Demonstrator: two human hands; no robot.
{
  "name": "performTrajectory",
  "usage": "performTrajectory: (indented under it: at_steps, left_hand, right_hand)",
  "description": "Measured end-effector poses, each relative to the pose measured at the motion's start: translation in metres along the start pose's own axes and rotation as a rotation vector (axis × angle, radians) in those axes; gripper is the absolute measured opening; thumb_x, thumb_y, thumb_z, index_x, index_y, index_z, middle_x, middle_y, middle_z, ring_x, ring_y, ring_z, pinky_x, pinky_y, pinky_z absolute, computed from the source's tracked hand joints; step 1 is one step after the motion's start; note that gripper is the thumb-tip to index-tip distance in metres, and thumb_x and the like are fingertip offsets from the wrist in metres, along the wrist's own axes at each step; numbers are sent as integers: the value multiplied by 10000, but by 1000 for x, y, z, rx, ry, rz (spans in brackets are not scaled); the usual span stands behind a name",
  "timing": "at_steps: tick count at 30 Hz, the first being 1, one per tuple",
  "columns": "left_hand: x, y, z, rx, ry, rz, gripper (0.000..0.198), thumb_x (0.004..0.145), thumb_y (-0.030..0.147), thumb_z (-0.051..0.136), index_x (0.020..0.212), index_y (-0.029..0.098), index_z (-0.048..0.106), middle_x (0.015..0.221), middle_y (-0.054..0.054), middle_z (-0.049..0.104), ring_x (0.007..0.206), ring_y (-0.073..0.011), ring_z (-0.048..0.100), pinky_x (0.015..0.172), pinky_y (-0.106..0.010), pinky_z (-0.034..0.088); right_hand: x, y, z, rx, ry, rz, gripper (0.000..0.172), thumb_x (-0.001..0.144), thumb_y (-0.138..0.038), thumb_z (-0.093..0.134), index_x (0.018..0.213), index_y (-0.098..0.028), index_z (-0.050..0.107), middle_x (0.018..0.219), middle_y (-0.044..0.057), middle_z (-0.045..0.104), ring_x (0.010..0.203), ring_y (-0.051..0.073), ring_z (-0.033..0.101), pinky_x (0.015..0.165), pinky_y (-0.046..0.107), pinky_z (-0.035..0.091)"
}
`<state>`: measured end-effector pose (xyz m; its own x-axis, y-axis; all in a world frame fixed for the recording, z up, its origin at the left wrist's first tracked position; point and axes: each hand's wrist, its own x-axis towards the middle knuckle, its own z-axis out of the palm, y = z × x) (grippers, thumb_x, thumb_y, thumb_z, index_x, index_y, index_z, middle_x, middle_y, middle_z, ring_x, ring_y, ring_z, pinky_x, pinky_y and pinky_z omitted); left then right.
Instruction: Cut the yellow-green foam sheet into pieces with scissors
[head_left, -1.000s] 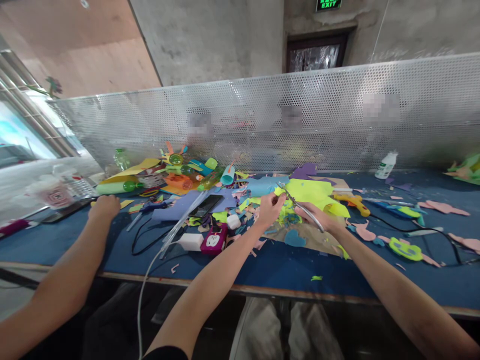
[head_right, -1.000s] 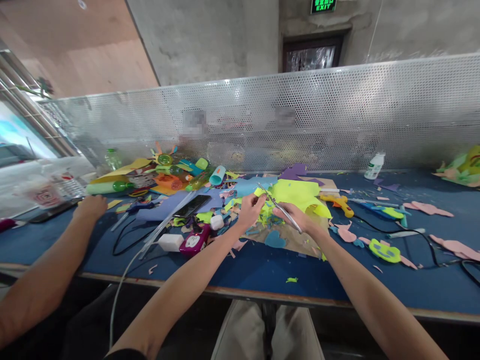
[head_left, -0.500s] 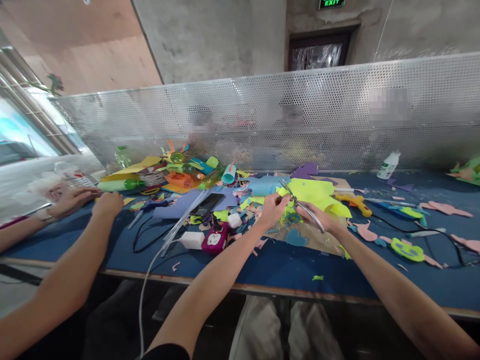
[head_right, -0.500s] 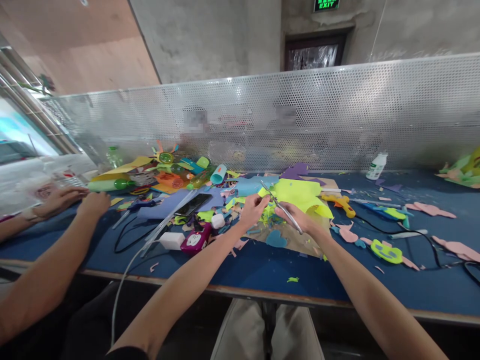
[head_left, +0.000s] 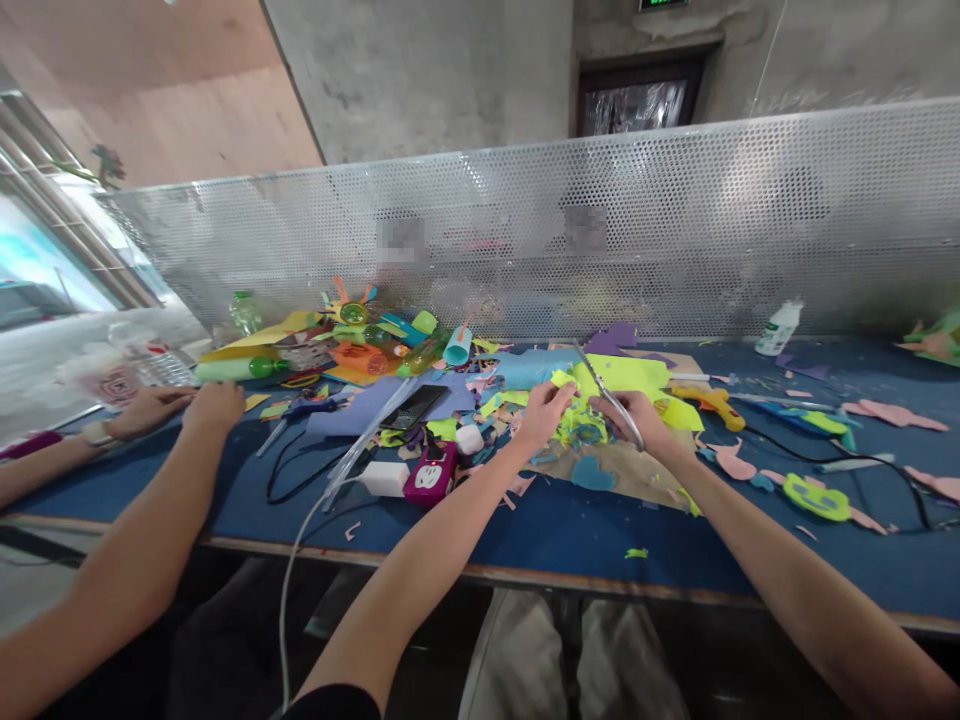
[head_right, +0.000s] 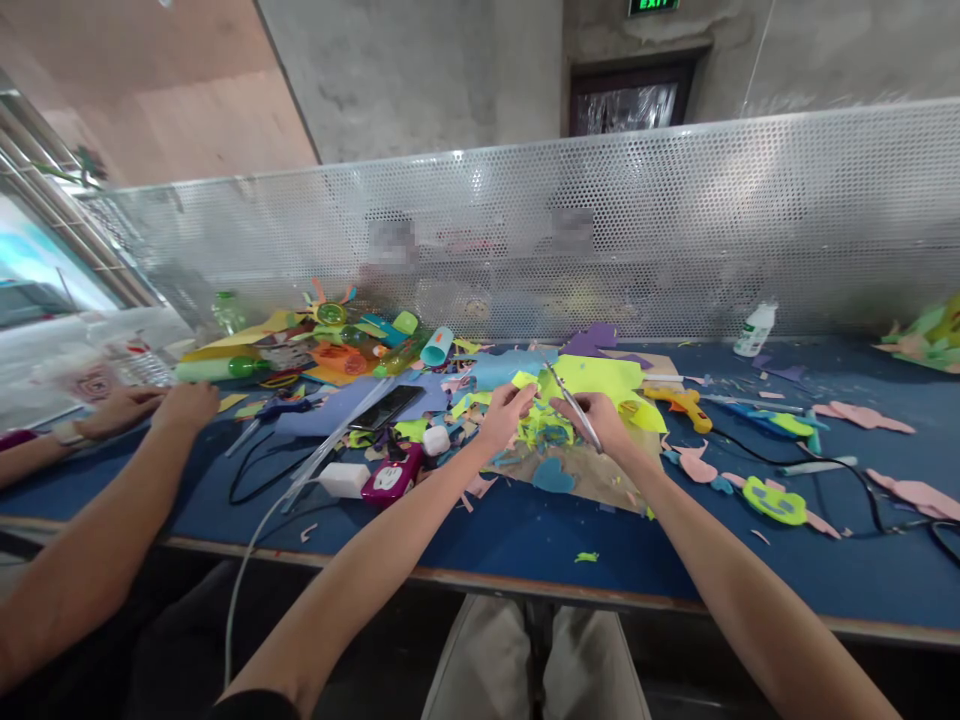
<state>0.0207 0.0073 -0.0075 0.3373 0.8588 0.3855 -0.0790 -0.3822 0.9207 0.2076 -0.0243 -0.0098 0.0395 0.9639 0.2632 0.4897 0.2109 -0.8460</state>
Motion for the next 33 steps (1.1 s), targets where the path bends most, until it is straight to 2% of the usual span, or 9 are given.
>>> performTrajectory:
  at_steps: [3, 7, 10, 14, 18, 20, 26, 30, 33]
  left_hand:
    - [1, -2, -1, -1, -54, 12, 567, 933, 669, 547, 650, 194, 424, 579, 51, 247, 522, -86, 215, 543, -286, 222]
    - [3, -7, -2, 41, -130, 3, 583, 988, 650, 430, 629, 208, 306, 582, 42, 240, 523, -97, 221, 554, -298, 239]
    - [6, -12, -4, 213, -163, -22, 570, 998, 622, 410, 618, 209, 311, 563, 40, 254, 511, -103, 242, 550, -306, 221]
    - [10, -19, -6, 515, -224, -7, 486, 981, 517, 466, 620, 203, 378, 561, 31, 349, 533, -116, 339, 568, -306, 223]
    - [10, -23, -5, 613, -319, 60, 396, 935, 398, 505, 622, 204, 360, 570, 36, 350, 543, -119, 334, 567, -307, 204]
    - [9, -22, -4, 636, -333, 82, 403, 920, 389, 522, 611, 205, 340, 562, 36, 338, 544, -121, 336, 567, -310, 197]
    - [6, -9, -5, 572, -259, 149, 357, 917, 331, 537, 639, 204, 353, 581, 38, 341, 555, -118, 330, 585, -300, 228]
    - [5, -3, -4, 409, -124, 138, 361, 996, 447, 473, 749, 189, 525, 704, -8, 528, 598, -127, 433, 584, -282, 311]
    - [4, -4, -3, 388, -73, 112, 404, 1016, 519, 443, 882, 180, 617, 809, -40, 638, 600, -126, 488, 583, -273, 367]
  right_hand:
    - [2, 3, 1, 150, 69, -2, 420, 774, -602, 653, 658, -209, 564, 466, -24, 510, 402, 155, 490, 426, 284, 382]
    - [6, 7, 4, 289, 139, -20, 377, 792, -581, 644, 775, -205, 628, 545, 2, 582, 462, 161, 531, 449, 278, 408]
    - [9, 10, 6, 366, 183, -40, 340, 785, -543, 671, 801, -204, 645, 608, 25, 634, 519, 174, 574, 492, 290, 436]
    - [10, 10, 6, 383, 269, -95, 339, 739, -495, 736, 883, -204, 639, 755, 52, 694, 600, 196, 627, 577, 336, 496]
    - [5, 5, 7, 292, 211, -206, 333, 727, -445, 764, 920, -221, 613, 869, 69, 712, 751, 235, 680, 713, 393, 539]
    - [3, 4, 9, 265, 176, -229, 318, 746, -435, 748, 933, -238, 581, 846, 49, 700, 730, 225, 667, 703, 389, 534]
    - [6, 17, 9, 158, 227, -228, 246, 783, -396, 707, 897, -252, 543, 798, 16, 646, 675, 198, 607, 642, 345, 481]
    - [11, 23, 6, 264, 247, -213, 269, 756, -389, 723, 905, -246, 551, 786, 1, 627, 671, 187, 585, 651, 336, 478]
    - [12, 21, 7, 362, 242, -180, 276, 754, -404, 729, 880, -232, 554, 755, -2, 617, 646, 174, 573, 636, 330, 473]
